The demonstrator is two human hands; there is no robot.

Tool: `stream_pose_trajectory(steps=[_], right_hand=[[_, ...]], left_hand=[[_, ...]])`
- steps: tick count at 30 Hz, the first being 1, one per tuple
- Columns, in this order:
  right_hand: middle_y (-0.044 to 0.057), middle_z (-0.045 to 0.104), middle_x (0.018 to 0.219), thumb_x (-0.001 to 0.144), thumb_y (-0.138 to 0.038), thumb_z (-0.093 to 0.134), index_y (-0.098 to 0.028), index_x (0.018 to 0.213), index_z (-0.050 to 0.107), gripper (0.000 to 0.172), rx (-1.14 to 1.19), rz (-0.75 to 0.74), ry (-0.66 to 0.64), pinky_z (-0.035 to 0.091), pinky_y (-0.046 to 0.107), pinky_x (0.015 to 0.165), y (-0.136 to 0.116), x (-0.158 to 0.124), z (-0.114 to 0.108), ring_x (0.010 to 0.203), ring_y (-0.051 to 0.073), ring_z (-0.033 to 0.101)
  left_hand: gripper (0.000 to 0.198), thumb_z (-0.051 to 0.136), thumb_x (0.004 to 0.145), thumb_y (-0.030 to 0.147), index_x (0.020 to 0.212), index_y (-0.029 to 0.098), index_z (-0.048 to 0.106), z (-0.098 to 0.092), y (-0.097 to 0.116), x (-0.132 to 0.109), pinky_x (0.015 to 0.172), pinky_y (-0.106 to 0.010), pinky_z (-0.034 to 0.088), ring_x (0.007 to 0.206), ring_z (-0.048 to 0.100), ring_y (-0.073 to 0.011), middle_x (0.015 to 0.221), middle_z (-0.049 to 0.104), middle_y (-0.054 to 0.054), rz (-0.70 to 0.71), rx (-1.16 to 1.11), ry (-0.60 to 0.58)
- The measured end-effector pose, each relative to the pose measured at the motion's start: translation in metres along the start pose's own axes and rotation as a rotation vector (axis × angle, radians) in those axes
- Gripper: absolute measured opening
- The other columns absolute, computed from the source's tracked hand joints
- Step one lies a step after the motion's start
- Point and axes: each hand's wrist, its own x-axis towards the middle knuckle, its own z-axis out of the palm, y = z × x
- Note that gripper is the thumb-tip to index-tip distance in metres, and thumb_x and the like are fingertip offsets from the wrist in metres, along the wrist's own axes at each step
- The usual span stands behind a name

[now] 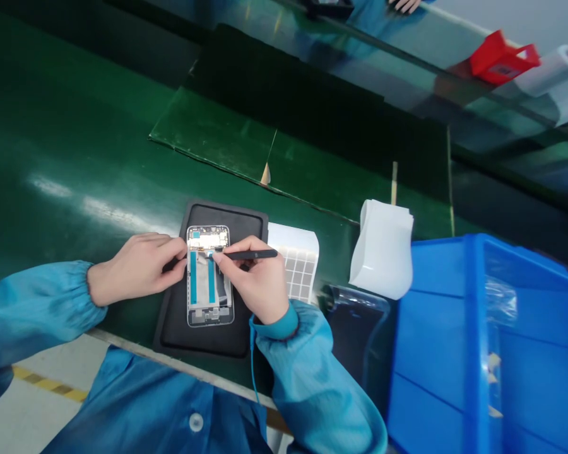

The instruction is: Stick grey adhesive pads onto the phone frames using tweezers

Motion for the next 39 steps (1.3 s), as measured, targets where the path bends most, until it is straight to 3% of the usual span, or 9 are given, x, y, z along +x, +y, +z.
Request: stream_pose_trajectory(steps=[4,9,13,28,39], right_hand=[[0.001,0.069,0.067,0.073,-0.03,0.083,-0.021,0.074,0.068,0.019,0.019,0.008,0.024,0.05,0.028,0.053,0.0,-0.001,-0.001,0.058,0.015,0.061],[0.001,0.068,0.066,0.073,-0.031,0.084,-0.021,0.075,0.068,0.019,0.018,0.005,0.034,0.05,0.028,0.052,0.0,-0.001,-0.001,0.058,0.016,0.061],[0.001,0.068,0.065,0.074,-0.032,0.084,-0.021,0.075,0.068,0.019,0.0,0.003,0.021,0.05,0.028,0.052,0.001,-0.001,-0.001,0.057,0.016,0.061],[0.001,0.07,0.069,0.076,-0.033,0.083,-0.021,0.077,0.069,0.019,-0.014,0.014,0.015,0.051,0.028,0.053,0.002,-0.009,0.005,0.06,0.016,0.064],[0.0,0.069,0.068,0.076,-0.03,0.082,-0.022,0.077,0.069,0.016,-0.026,0.018,0.006,0.051,0.027,0.052,0.0,-0.008,0.006,0.058,0.015,0.062]], left_hand=[[0.007,0.054,0.09,0.028,0.09,0.022,0.05,0.001,0.002,0.0,0.058,-0.029,0.039,0.063,0.063,-0.0172,0.07,0.063,0.003,-0.061,-0.031,-0.004],[0.025,0.057,0.089,0.044,0.094,0.021,0.049,-0.001,0.011,0.002,0.063,-0.034,0.045,0.07,0.066,-0.0223,0.078,0.067,-0.002,-0.133,0.025,-0.074],[0.021,0.059,0.084,0.035,0.095,0.02,0.049,-0.001,0.017,0.002,0.065,-0.036,0.048,0.073,0.067,-0.0241,0.08,0.067,-0.003,-0.187,0.062,-0.112],[0.019,0.056,0.089,0.034,0.102,0.021,0.05,0.004,0.005,-0.005,0.068,-0.036,0.047,0.077,0.067,-0.0235,0.088,0.069,-0.003,-0.054,-0.015,-0.044],[0.017,0.053,0.092,0.035,0.098,0.02,0.053,0.005,0.006,-0.006,0.067,-0.037,0.047,0.076,0.066,-0.0232,0.089,0.069,-0.004,-0.042,0.001,-0.039]])
